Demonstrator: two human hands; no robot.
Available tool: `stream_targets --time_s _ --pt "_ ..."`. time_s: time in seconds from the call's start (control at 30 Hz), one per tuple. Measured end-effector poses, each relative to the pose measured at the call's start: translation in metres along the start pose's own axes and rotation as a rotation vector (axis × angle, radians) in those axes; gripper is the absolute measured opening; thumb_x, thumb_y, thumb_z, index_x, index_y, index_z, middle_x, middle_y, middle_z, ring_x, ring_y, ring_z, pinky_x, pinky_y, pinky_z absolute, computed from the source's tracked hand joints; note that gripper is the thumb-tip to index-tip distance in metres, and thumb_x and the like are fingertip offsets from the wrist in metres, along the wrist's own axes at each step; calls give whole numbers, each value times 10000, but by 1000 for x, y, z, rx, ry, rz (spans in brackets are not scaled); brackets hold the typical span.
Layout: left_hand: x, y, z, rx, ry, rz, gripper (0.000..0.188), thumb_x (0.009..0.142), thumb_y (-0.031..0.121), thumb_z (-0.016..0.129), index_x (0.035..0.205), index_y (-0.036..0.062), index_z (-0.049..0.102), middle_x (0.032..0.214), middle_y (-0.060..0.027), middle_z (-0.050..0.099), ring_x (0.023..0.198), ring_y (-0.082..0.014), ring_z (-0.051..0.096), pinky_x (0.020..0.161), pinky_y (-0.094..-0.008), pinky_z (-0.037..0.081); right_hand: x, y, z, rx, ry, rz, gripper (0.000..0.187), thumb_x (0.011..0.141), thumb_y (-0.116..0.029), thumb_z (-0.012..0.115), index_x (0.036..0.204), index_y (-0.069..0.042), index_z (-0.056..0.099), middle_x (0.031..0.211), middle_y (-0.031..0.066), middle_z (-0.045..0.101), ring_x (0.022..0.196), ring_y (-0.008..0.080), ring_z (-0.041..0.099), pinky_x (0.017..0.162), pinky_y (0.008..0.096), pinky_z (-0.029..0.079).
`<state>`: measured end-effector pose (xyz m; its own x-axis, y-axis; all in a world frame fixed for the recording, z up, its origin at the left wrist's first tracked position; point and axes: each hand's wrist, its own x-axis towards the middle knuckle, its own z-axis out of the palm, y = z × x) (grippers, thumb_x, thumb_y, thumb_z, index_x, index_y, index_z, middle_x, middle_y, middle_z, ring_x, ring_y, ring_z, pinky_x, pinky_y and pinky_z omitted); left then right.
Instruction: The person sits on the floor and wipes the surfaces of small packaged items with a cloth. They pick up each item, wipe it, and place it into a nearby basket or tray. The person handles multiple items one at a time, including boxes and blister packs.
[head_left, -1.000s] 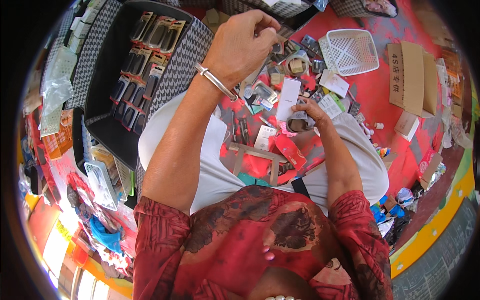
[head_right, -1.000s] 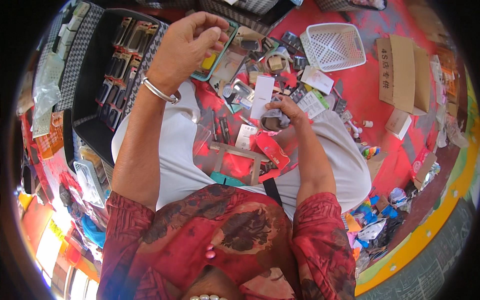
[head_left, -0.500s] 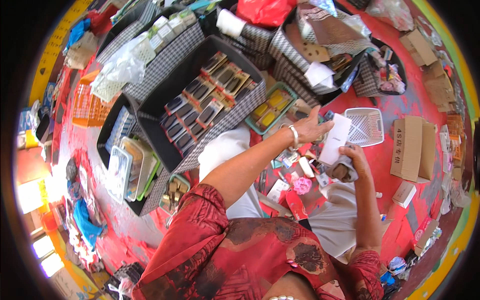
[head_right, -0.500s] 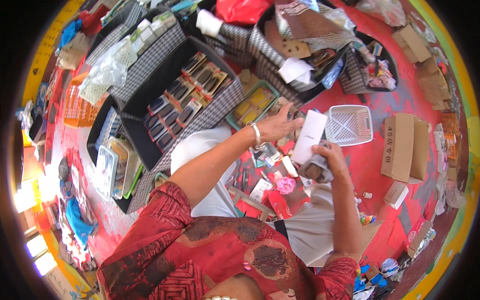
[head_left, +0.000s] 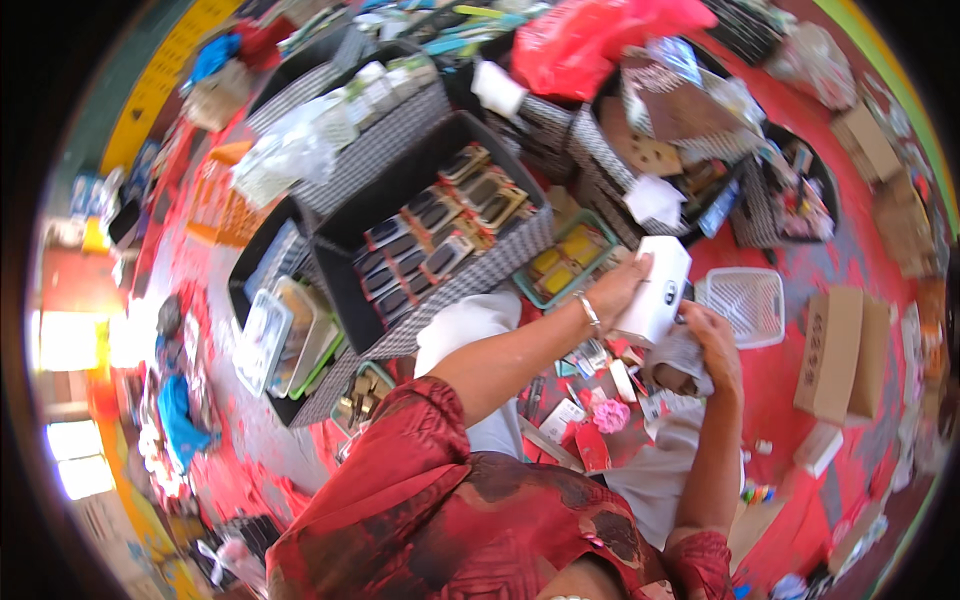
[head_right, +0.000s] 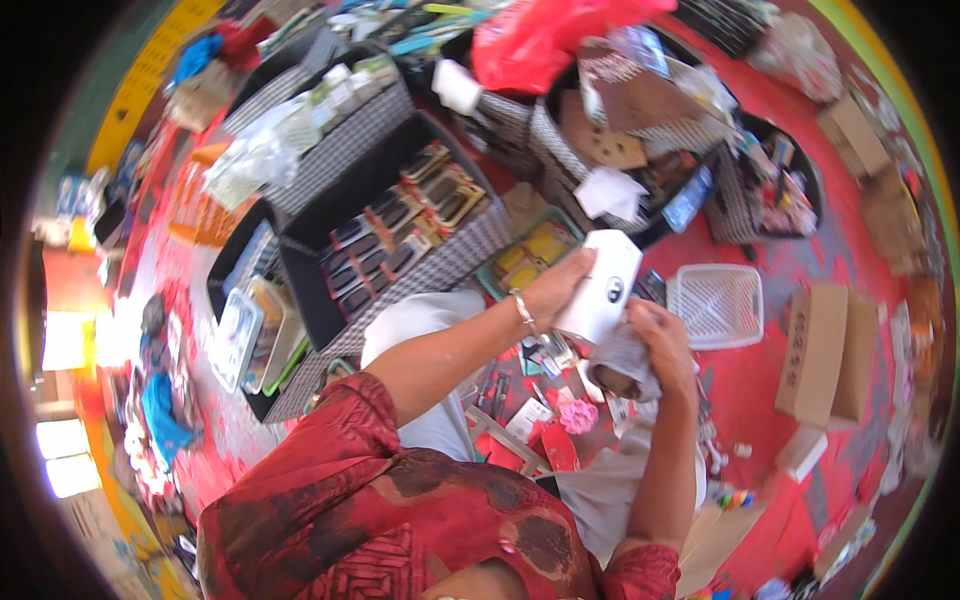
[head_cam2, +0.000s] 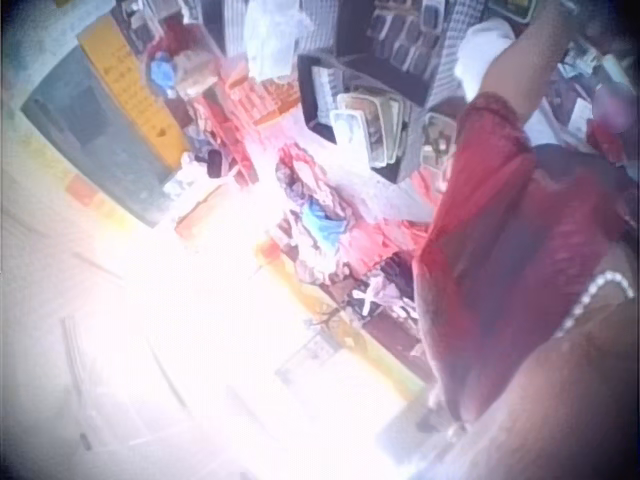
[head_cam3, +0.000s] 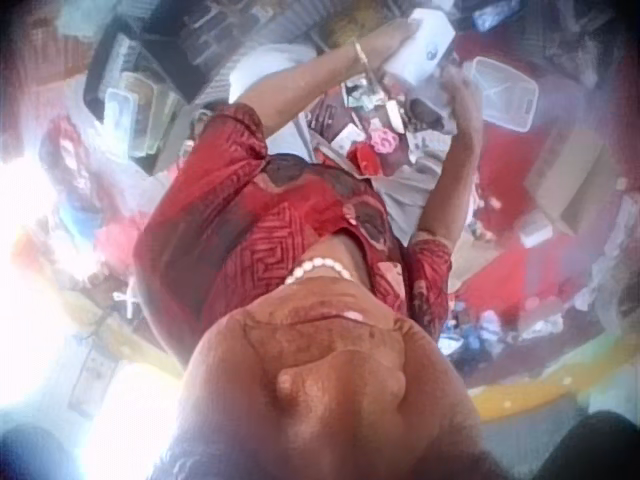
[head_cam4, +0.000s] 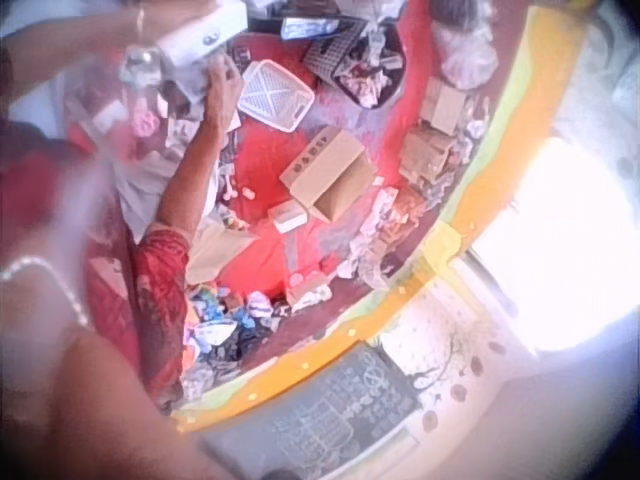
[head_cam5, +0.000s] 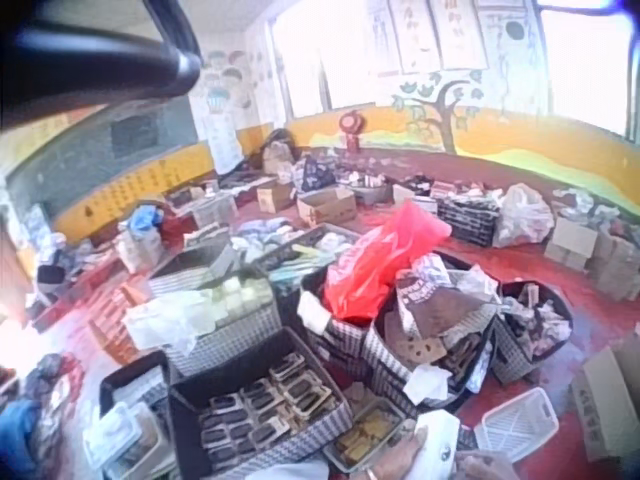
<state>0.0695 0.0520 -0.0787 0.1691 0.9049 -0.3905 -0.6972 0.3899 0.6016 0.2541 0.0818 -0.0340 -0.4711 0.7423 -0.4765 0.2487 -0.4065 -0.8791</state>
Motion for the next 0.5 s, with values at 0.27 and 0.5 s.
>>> stream_targets --time_s 0.27,0.5 --pt "-7 10 11 -142 51 -183 509 920 484 304 1147 60 471 974 -109 610 811 -191 623 715 -347 512 -15 -25 29 -47 483 -677 236 771 -96 599 990 -27 544 963 78 559 907 204 539 815 342 426" --pt "-15 0 14 -48 -166 -154 423 935 441 296 1102 126 523 996 -71 610 856 -171 619 705 -319 519 -9 -28 54 -788 389 -917 230 736 -50 611 959 -19 562 1004 150 525 953 329 496 853 399 385"
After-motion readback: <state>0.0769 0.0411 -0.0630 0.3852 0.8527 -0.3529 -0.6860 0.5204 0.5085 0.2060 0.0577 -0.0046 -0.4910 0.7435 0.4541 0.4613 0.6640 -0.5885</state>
